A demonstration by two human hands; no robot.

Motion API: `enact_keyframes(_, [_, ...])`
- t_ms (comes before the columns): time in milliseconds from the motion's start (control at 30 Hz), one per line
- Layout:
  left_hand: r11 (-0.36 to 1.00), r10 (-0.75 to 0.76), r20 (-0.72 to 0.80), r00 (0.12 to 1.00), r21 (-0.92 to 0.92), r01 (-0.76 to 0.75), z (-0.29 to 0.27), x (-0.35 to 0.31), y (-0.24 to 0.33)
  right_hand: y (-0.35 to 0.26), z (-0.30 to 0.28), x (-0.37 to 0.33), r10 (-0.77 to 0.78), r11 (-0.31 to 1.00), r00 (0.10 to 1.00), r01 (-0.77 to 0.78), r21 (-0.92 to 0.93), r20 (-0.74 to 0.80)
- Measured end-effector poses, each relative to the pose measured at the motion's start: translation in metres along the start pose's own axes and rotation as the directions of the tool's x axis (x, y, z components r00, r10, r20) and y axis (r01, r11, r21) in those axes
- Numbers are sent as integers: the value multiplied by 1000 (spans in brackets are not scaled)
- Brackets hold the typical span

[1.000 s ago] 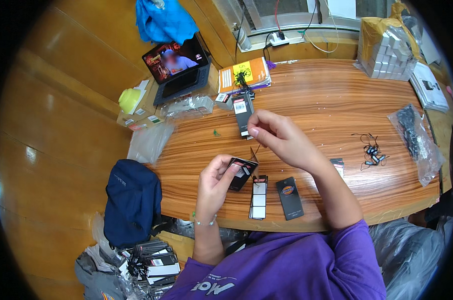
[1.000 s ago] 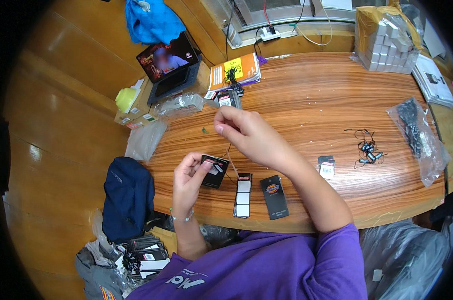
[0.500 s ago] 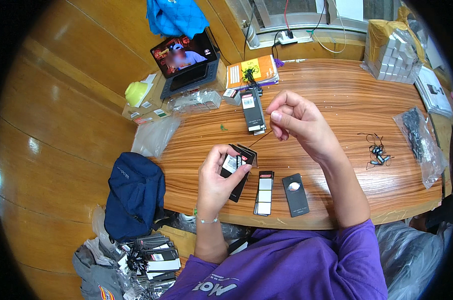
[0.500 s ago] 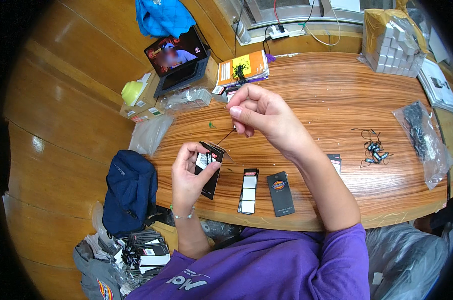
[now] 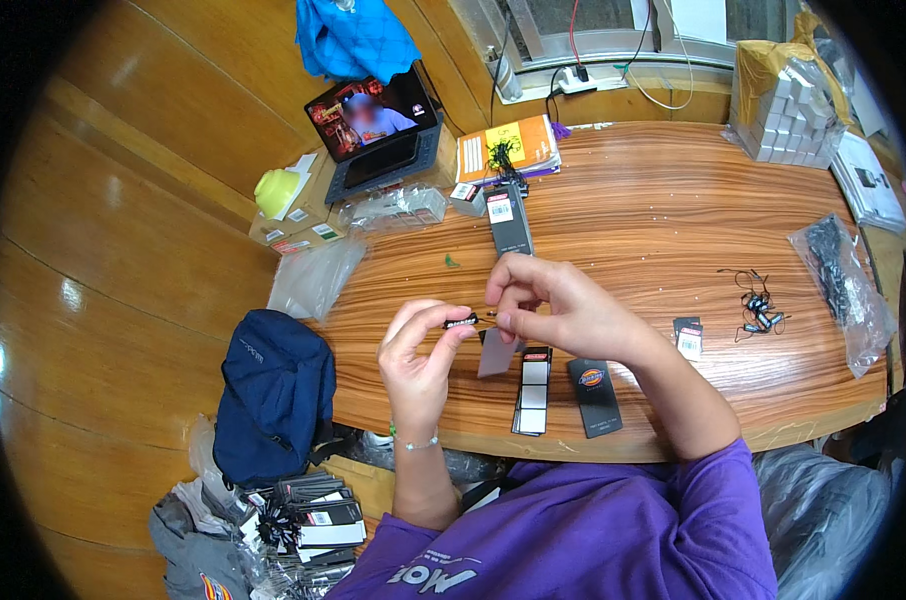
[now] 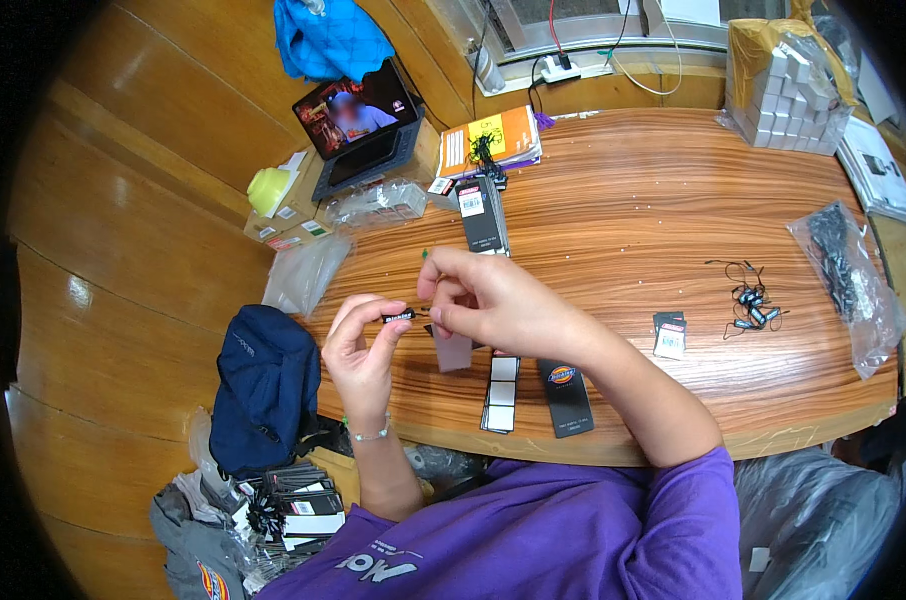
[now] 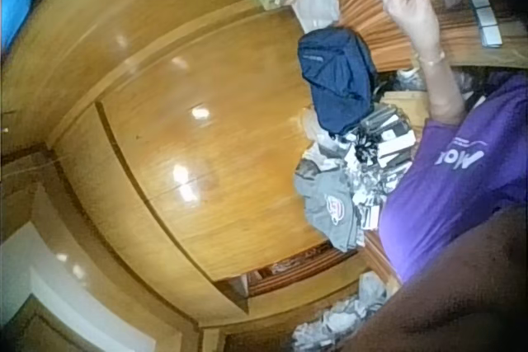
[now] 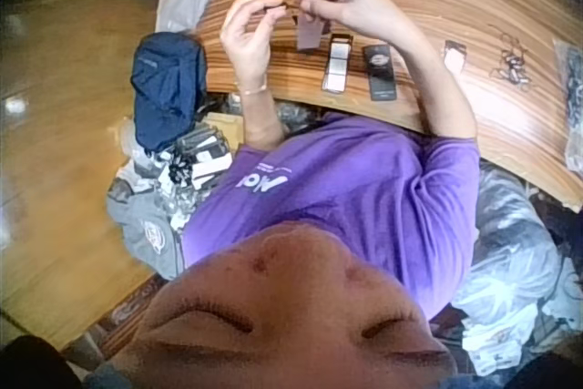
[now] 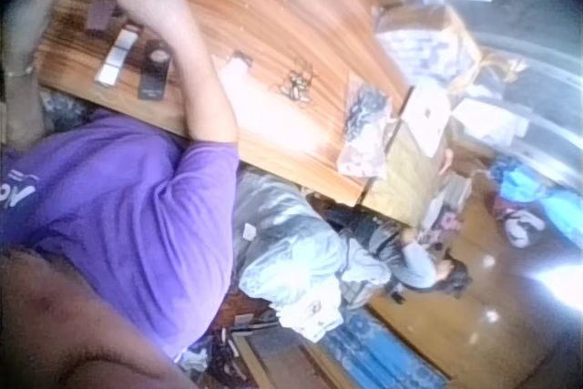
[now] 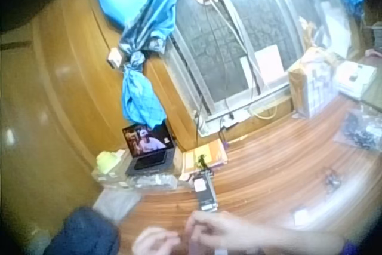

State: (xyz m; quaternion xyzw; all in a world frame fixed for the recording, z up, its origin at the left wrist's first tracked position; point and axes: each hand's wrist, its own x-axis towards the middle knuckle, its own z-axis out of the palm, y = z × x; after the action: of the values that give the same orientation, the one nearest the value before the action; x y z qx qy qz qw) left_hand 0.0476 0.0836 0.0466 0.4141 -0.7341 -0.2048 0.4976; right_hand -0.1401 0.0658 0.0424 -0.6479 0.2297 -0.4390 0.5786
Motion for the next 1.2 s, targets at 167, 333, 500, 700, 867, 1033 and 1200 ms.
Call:
enact_keyframes(167, [987,-44,17,999,-152,46,4,-2,-1,0,6,0,30,999,999,-30,-31,13])
enact_keyframes(333, [970,-78,41,996,-226,85,2,-3,0,3,5,-1,76,988,996,-80,133,39])
enact_keyframes(500, [952,-126,108,986,-267,151,2,-3,0,5,3,0,76,988,996,-82,128,52])
enact_keyframes(700, [956,-122,173,977,-245,163,-1,-2,-1,3,2,0,103,988,990,-113,107,92])
enact_keyframes(867, [927,-105,194,975,-336,166,-3,-3,-3,1,4,1,141,957,981,-169,236,132])
enact_keyframes(1033, [902,-104,192,976,-395,174,-7,-6,-1,13,2,6,-63,996,995,57,71,83])
enact_keyframes(1200, [880,-112,189,976,-438,186,-8,-6,0,17,7,6,-64,989,995,53,137,75])
